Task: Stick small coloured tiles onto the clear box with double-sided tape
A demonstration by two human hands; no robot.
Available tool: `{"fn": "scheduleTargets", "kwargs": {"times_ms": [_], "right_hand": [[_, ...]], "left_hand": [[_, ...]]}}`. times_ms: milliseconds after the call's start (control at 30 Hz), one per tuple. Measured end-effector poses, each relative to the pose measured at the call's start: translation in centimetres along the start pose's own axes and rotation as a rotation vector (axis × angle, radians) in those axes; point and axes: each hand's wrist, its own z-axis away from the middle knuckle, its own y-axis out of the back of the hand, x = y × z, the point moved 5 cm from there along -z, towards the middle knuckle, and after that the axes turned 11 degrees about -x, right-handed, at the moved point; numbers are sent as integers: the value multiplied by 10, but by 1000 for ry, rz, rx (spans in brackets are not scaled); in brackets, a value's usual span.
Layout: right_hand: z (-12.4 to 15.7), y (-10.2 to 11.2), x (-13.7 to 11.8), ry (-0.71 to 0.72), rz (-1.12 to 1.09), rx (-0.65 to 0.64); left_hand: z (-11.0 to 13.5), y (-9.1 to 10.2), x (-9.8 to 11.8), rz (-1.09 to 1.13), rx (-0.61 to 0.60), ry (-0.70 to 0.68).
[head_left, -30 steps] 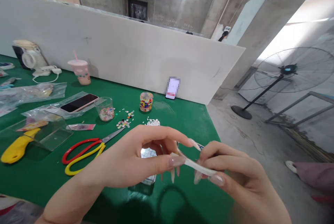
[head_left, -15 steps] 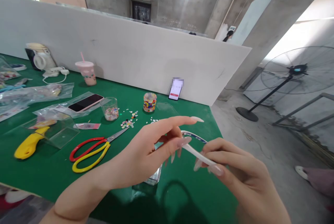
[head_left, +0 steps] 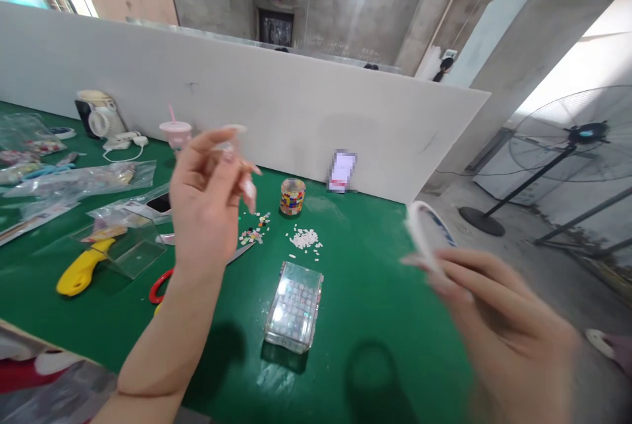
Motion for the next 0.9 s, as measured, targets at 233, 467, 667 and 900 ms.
{"fn": "scheduleTargets", "kwargs": {"times_ms": [233,467,667,900], "right_hand": [[-16,-138,87,-16,193,-595],[-13,-113,53,-33,94,-482],[-20,-62,-28,90,-451,-121],[-24,-69,-53,300,-433,58]], "left_hand": [[28,-36,7,-111,-270,78],[40,-45,17,-180,-287,5],[47,-54,10,128,-288,225],[54,-64,11,271,-301,230]]}}
